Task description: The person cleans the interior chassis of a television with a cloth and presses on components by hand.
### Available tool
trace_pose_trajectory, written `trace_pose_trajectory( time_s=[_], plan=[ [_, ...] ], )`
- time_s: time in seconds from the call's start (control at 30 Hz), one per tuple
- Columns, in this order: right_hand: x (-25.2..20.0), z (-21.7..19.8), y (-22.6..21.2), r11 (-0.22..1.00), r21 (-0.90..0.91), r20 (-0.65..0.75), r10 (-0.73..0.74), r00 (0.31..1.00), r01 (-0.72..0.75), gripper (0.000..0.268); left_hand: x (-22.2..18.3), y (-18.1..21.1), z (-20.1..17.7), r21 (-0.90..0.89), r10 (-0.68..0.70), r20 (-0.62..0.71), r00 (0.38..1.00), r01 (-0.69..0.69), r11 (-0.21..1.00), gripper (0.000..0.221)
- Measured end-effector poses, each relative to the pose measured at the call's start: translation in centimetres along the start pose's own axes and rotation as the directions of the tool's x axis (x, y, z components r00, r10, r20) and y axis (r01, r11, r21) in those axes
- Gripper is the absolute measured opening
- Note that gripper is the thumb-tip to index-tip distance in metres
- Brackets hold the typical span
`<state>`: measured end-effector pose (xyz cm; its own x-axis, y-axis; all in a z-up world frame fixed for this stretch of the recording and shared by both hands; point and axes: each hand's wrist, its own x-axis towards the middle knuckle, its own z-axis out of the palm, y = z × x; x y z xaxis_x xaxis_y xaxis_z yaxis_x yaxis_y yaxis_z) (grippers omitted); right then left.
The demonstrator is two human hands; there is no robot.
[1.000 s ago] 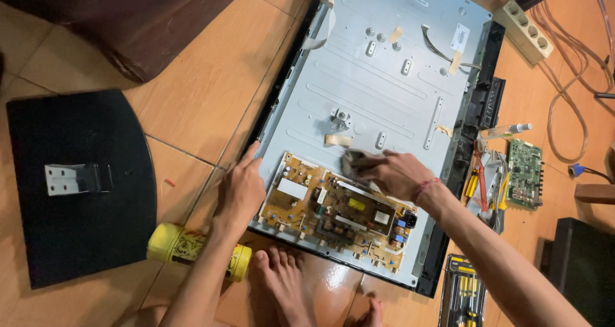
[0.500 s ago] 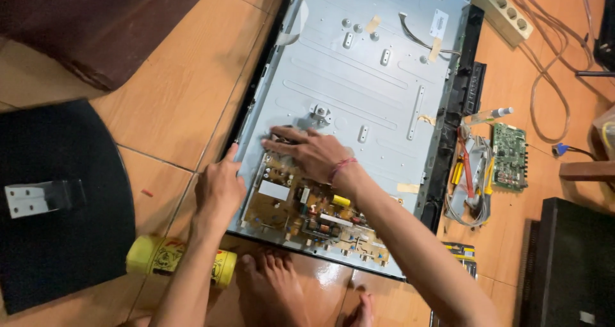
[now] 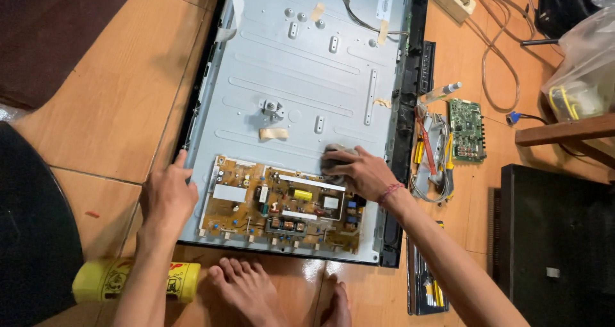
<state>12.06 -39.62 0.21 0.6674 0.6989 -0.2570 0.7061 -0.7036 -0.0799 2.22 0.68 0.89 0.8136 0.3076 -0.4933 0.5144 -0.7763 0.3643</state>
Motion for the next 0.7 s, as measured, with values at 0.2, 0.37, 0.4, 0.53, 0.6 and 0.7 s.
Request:
trace_pose_trajectory(
  time_s=[0.2,0.37,0.4,0.53,0.6,0.7],
  plan=[
    [-4.8,-0.7,4.8,0.965,-0.107,0.075,0.247,0.966,-0.239,0.031,-0.1,1.3,-0.5,0.031,-0.056,0.013,0.998,0.056,0.998,0.040],
    [-5.0,-2.5,7.8,0.927,0.167,-0.017,0.343,0.939,-0.336,0.027,1.4,0.7,0.5,0.121,-0.080,0.008,0.997,0.078,0.990,0.039],
    [-4.7,-3.1,7.5,0.893,0.330,-0.045,0.339,0.940,-0.306,0.028,1.5,0.7,0.3,0.132,-0.074,0.020,0.997,0.071,0.989,0.038],
    [-2.8,-4.2,2.7,0.866,0.485,0.055,0.108,0.993,-0.121,0.040,0.9,2.1,-0.1,0.205,-0.099,0.006,0.995,0.095,0.974,0.054],
    [-2.8,-2.2,2.0,0.940,0.341,-0.060,0.014,0.998,0.007,0.031,1.1,1.8,0.2,0.214,-0.128,0.007,0.992,0.123,0.969,0.044],
    [-4.5,-2.2,3.7,0.948,0.319,-0.033,0.031,0.999,-0.019,0.021,0.4,3.0,-0.6,0.200,-0.126,0.028,0.992,0.118,0.973,0.052]
  ],
)
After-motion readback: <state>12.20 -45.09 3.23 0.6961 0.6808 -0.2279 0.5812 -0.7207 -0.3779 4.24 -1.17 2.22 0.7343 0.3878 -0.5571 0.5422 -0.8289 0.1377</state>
